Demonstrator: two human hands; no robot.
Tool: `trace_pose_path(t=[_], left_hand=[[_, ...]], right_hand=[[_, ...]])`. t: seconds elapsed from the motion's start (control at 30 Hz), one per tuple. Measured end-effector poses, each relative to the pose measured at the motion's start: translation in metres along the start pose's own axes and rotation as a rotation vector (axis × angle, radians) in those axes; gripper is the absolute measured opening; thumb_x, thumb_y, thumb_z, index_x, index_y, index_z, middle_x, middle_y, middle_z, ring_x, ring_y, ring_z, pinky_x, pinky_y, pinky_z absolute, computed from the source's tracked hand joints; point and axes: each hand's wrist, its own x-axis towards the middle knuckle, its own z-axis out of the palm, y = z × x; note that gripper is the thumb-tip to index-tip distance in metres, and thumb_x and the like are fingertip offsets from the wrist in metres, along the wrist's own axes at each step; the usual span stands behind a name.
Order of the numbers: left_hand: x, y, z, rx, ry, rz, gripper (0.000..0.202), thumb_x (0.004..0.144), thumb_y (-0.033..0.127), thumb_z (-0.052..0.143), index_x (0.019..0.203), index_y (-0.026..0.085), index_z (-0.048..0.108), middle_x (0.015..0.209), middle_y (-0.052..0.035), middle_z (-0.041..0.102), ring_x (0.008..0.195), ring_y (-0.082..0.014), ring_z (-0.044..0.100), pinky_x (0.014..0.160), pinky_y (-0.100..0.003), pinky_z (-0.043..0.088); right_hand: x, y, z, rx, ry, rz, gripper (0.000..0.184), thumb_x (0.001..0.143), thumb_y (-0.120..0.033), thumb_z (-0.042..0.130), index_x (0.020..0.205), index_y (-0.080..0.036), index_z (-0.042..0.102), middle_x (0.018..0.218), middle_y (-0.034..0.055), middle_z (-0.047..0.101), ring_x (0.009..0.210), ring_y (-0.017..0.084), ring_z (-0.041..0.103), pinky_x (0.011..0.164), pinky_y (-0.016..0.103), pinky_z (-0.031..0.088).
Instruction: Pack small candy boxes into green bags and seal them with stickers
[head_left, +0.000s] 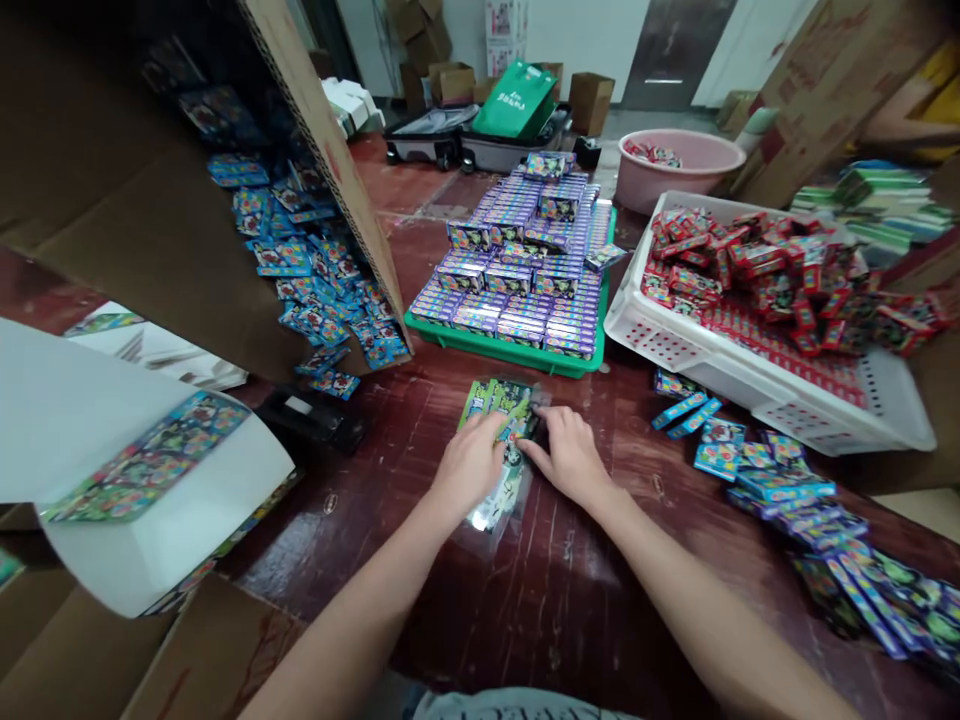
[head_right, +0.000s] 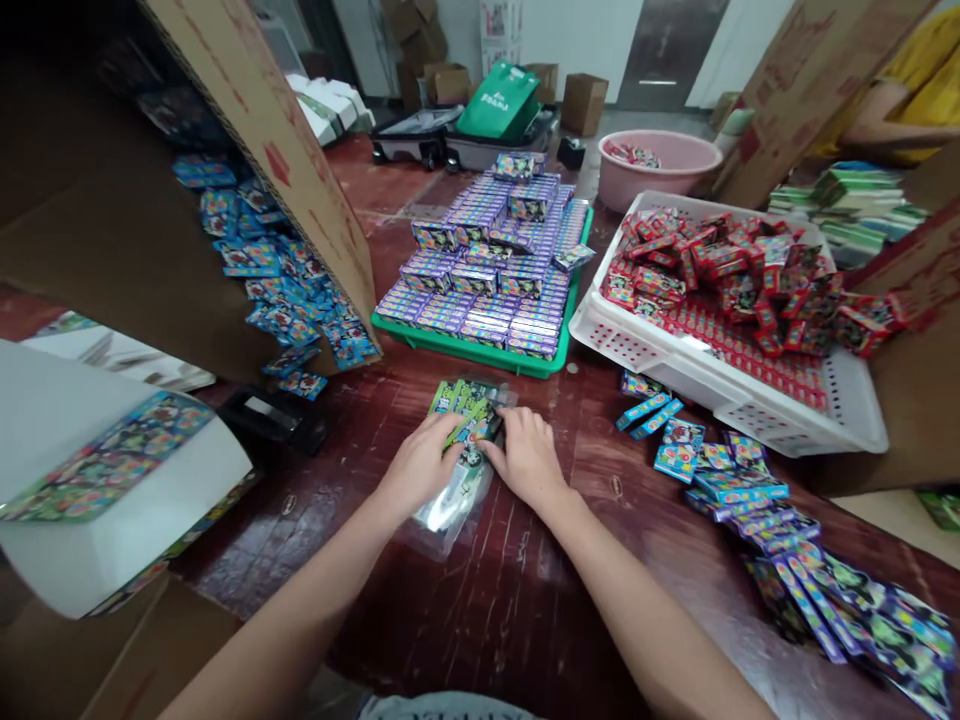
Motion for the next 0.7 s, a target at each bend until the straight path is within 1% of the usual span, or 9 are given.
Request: trace_pose_path(t=[0.07, 0.13, 0.23, 0.33, 0.37, 0.47, 0.6, 0.67, 0.7], left_hand=[[-0.02, 0.012, -0.002, -0.176, -0.065, 0.107, 0.03, 0.096, 0.017, 0.047, 0.121, 0.025, 0.06, 0.124, -0.0063, 0.066, 0.118, -0.0224, 0.061, 0.101, -0.035, 0.047], [-0.038, 0.021, -0.001, -0.399, -0.167, 0.166, 0.029, 0.097, 0.018, 0.047, 0.122, 0.025, 0.06, 0.122, -0.0048, 0.068, 0.114, -0.0212, 0.062, 0.101, -0.035, 0.047], [-0.055, 0.034, 0.008, -0.669, -0.205, 0.09, 0.032, 0.095, 0.019, 0.054, 0.125, 0.023, 0.06, 0.123, -0.0058, 0.068, 0.113, -0.022, 0.063, 0.103, -0.038, 0.047], [-0.061, 0.049, 0.022, -0.923, -0.209, -0.013, 0.041, 0.094, 0.021, 0.058, 0.135, 0.021, 0.056, 0.127, -0.0082, 0.069, 0.113, -0.0232, 0.065, 0.104, -0.041, 0.048], [-0.062, 0.053, 0.027, -0.967, -0.221, -0.025, 0.043, 0.094, 0.022, 0.058, 0.137, 0.021, 0.056, 0.128, -0.0086, 0.069, 0.114, -0.0237, 0.066, 0.105, -0.042, 0.048], [-0.065, 0.06, 0.037, -0.946, -0.234, -0.007, 0.043, 0.096, 0.026, 0.058, 0.138, 0.022, 0.058, 0.132, -0.0081, 0.068, 0.119, -0.0249, 0.064, 0.108, -0.043, 0.047], [-0.068, 0.051, 0.045, -0.819, -0.241, 0.033, 0.041, 0.096, 0.03, 0.058, 0.137, 0.026, 0.06, 0.136, -0.0058, 0.066, 0.126, -0.025, 0.06, 0.114, -0.045, 0.042], [-0.069, 0.046, 0.046, -0.758, -0.265, 0.032, 0.04, 0.095, 0.031, 0.06, 0.135, 0.027, 0.062, 0.138, -0.0051, 0.065, 0.129, -0.0246, 0.058, 0.117, -0.046, 0.038], [-0.071, 0.046, 0.045, -0.749, -0.314, 0.022, 0.042, 0.094, 0.031, 0.061, 0.136, 0.027, 0.061, 0.138, -0.0054, 0.065, 0.129, -0.0246, 0.058, 0.117, -0.046, 0.038]], right_hand=[[-0.014, 0.007, -0.019, 0.085, 0.04, -0.013, 0.05, 0.093, -0.046, 0.065, 0.13, -0.018, 0.05, 0.123, 0.0145, 0.058, 0.112, 0.029, 0.055, 0.095, 0.046, 0.05], [-0.029, 0.011, -0.04, 0.189, 0.033, -0.094, 0.046, 0.092, -0.044, 0.068, 0.128, -0.021, 0.051, 0.124, 0.0121, 0.058, 0.115, 0.029, 0.055, 0.096, 0.046, 0.051], [-0.05, 0.011, -0.068, 0.204, 0.092, -0.192, 0.039, 0.095, -0.035, 0.065, 0.13, -0.023, 0.052, 0.129, 0.0124, 0.057, 0.121, 0.029, 0.054, 0.1, 0.048, 0.051], [-0.062, 0.01, -0.086, 0.074, 0.321, -0.116, 0.056, 0.094, -0.033, 0.066, 0.144, -0.018, 0.044, 0.138, 0.0185, 0.049, 0.13, 0.034, 0.047, 0.107, 0.054, 0.045], [-0.064, 0.009, -0.09, 0.066, 0.332, -0.105, 0.056, 0.094, -0.034, 0.066, 0.143, -0.018, 0.045, 0.136, 0.0183, 0.051, 0.128, 0.034, 0.048, 0.106, 0.054, 0.045], [-0.069, 0.007, -0.096, 0.151, 0.145, -0.117, 0.038, 0.096, -0.037, 0.063, 0.13, -0.021, 0.056, 0.121, 0.0117, 0.062, 0.114, 0.027, 0.056, 0.098, 0.045, 0.051], [-0.074, 0.004, -0.107, 0.204, -0.036, -0.079, 0.024, 0.097, -0.039, 0.063, 0.107, -0.017, 0.064, 0.1, 0.0074, 0.067, 0.093, 0.023, 0.061, 0.084, 0.038, 0.052], [-0.076, 0.005, -0.119, 0.186, -0.195, -0.137, 0.022, 0.097, -0.039, 0.063, 0.09, -0.018, 0.064, 0.085, 0.0042, 0.067, 0.083, 0.021, 0.062, 0.078, 0.036, 0.05], [-0.078, 0.006, -0.127, 0.2, -0.29, -0.185, 0.023, 0.097, -0.038, 0.062, 0.086, -0.018, 0.064, 0.082, 0.0032, 0.067, 0.082, 0.02, 0.063, 0.079, 0.036, 0.05]])
